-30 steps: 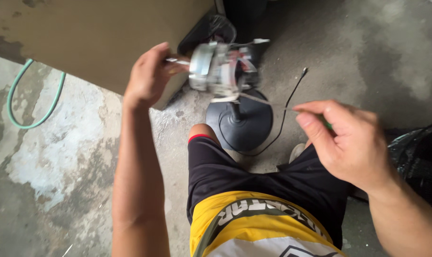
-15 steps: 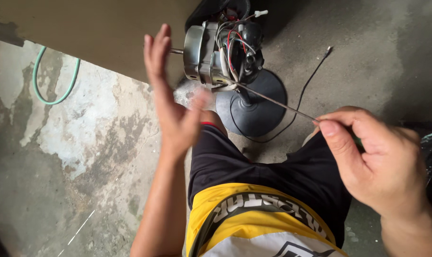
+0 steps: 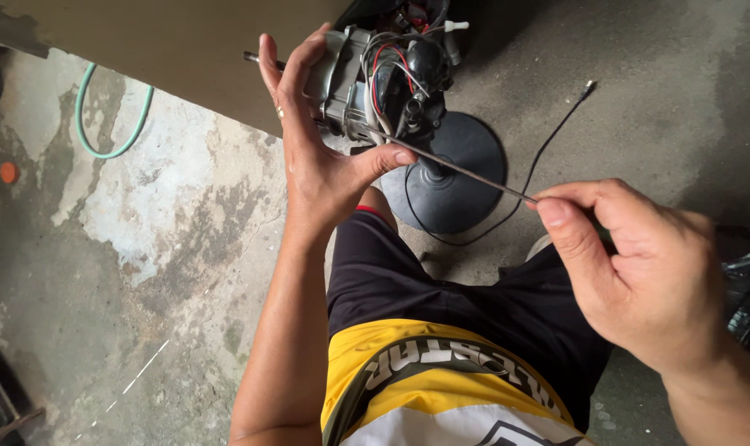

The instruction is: The person uses a socket wrench to tighten a nut on the shaft of a small electric motor. They then use a screwdriver to adjust internal components and wires within the motor housing.

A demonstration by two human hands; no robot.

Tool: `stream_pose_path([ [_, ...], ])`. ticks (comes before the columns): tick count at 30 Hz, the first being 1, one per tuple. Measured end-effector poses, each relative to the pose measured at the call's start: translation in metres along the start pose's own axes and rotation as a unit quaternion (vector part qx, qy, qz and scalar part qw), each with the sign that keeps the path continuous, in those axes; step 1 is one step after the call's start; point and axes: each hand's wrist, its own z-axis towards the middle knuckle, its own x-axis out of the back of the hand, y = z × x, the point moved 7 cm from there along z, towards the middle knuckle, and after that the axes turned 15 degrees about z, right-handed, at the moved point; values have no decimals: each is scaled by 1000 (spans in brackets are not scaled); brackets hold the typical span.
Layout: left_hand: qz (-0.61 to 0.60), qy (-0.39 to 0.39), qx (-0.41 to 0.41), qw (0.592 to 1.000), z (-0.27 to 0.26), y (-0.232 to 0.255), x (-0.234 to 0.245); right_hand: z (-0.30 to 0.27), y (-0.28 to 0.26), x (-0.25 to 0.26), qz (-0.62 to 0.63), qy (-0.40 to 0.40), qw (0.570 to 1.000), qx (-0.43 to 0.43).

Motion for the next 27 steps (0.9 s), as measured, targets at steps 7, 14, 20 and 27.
stream_pose_path([
  [7, -21, -1, -26, 999, 1, 1, -1, -1, 4, -4, 38, 2, 999, -8],
  [14, -7, -5, -38, 999, 1, 0, -2, -2, 23, -4, 75, -18, 992, -95],
  [20, -36, -16, -24, 999, 6, 4, 1, -5, 44, -10, 164, -43, 967, -191],
  [27, 80, -31, -38, 996, 9, 10, 7, 1, 72, -33, 484, -191, 779, -349],
])
